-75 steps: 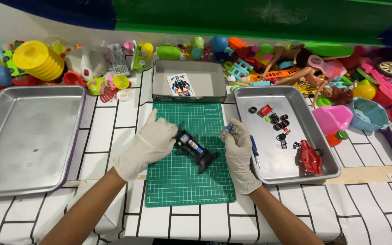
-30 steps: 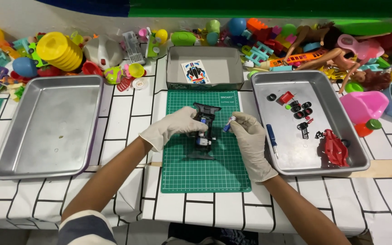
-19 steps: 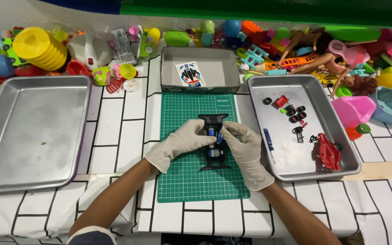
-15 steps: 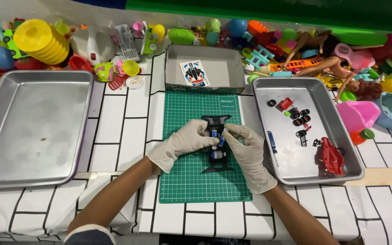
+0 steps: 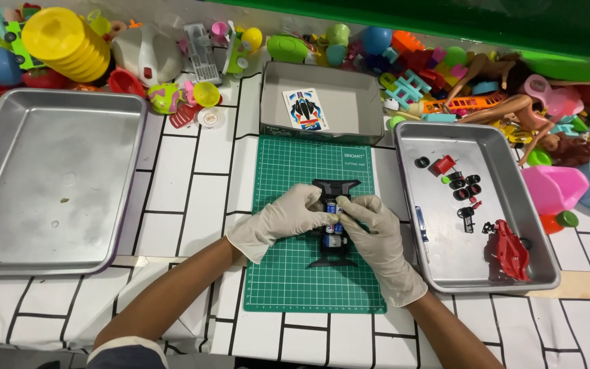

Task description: The person assembles a small toy vehicle on a green cutting mat. They insert batteries into the chassis, attach the red body shell, and then install the wheels onto the axles.

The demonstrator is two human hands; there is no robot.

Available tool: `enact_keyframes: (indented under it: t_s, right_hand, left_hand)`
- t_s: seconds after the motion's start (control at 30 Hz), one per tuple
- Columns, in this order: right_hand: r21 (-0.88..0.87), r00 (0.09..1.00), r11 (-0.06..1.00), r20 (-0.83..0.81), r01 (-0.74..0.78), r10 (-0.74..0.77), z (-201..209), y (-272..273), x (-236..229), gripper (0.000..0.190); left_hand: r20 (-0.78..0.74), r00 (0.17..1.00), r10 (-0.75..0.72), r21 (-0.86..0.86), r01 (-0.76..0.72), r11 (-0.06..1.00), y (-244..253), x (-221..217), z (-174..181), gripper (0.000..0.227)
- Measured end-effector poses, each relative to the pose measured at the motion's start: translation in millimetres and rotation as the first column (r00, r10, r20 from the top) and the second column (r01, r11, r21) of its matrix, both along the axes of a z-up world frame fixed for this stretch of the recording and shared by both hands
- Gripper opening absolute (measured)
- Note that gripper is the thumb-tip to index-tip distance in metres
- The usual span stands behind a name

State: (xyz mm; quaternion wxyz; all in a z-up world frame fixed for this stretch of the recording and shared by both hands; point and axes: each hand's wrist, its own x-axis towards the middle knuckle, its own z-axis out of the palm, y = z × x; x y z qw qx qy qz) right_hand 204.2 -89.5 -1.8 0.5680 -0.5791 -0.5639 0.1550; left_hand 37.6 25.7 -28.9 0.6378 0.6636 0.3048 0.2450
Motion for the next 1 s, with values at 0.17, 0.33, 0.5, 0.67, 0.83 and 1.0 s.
enact_keyframes:
  t_s: [0.17, 0.33, 0.5, 0.67, 0.83, 1.0]
  right_hand:
    - [0.005, 0.997, 0.998, 0.039, -0.063, 0.062, 0.8, -0.5, 4.7, 0.03]
    - [0.025, 0.994, 0.997, -0.075, -0.076, 0.078, 5.6, 0.0, 0.5, 0.033]
    - [0.042, 0.997, 0.996, 0.002, -0.074, 0.074, 11.9, -1.5, -0.4, 0.022]
    - [-0.008, 0.995, 0.995, -0.03, -0.1, 0.1, 6.3, 1.4, 4.1, 0.024]
    - [-0.094, 0.995, 0.991, -0.061, -0.09, 0.085, 0.9, -0.2, 3.7, 0.036]
    - [-0.062, 0.993, 0.991, -0.016, -0.116, 0.115, 0.2, 3.3, 4.3, 0.036]
  left_hand:
    - [-0.007, 1.0, -0.002, 0.032, 0.003, 0.999, -1.4, 0.0, 1.1, 0.052]
    - [-0.042, 0.999, -0.005, -0.013, 0.004, 1.0, 3.4, 1.4, 5.2, 0.046]
    - [-0.069, 0.998, 0.007, -0.028, -0.009, 1.0, 3.8, 3.2, -5.1, 0.043]
    - [-0.036, 0.999, -0.033, 0.019, 0.034, 0.999, 8.7, 1.0, 0.4, 0.042]
    - [-0.032, 0.999, -0.038, -0.026, 0.037, 0.999, 7.5, -0.2, -8.7, 0.045]
    - [0.005, 1.0, -0.02, 0.042, 0.02, 0.999, 10.5, 4.6, -14.7, 0.041]
